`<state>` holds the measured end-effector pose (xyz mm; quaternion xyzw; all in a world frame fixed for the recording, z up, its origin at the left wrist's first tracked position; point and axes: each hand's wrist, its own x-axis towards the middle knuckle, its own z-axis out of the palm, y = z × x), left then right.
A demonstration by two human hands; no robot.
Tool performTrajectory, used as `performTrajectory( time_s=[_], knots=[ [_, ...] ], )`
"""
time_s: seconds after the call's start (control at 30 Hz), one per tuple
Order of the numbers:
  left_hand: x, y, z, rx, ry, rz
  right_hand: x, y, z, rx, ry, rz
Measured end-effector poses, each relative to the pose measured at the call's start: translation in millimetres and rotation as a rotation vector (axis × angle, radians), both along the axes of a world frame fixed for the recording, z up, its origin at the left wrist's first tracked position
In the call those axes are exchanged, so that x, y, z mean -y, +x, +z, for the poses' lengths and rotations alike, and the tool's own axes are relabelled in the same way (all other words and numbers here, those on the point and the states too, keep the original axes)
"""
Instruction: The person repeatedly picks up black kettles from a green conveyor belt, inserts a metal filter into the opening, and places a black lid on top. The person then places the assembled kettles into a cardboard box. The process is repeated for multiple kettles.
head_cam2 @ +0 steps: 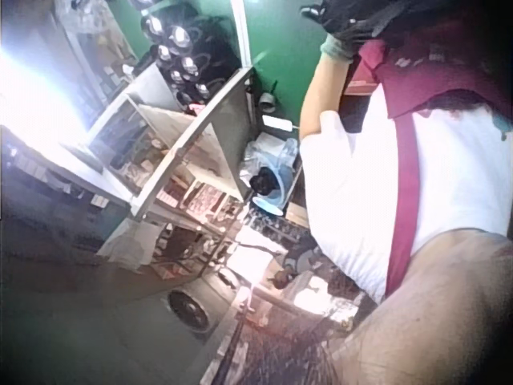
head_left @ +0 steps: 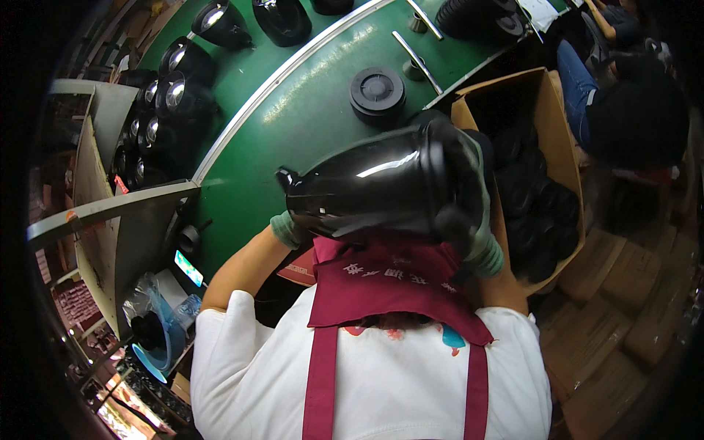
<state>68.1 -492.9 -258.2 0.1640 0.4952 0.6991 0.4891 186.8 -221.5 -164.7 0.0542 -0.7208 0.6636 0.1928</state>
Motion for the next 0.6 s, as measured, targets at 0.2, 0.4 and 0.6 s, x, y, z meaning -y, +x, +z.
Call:
performTrajectory(
  time_s=[0.2,0.4,0.6],
  knots=[
    [-7.3,-23.8,39.8,0.005,-0.218,0.146,-8.9,6.1,-8.4,0.042,-0.183,-0.023],
    [-15.1,-37.6,52.1,-0.626,-0.284,0.145,-30.2,16.4,-27.1,0.400,-0.389,0.073],
    [-31.2,-33.1,52.3,-0.793,-0.165,0.212,-29.6,13.7,-47.6,0.236,-0.252,0.011]
  ],
)
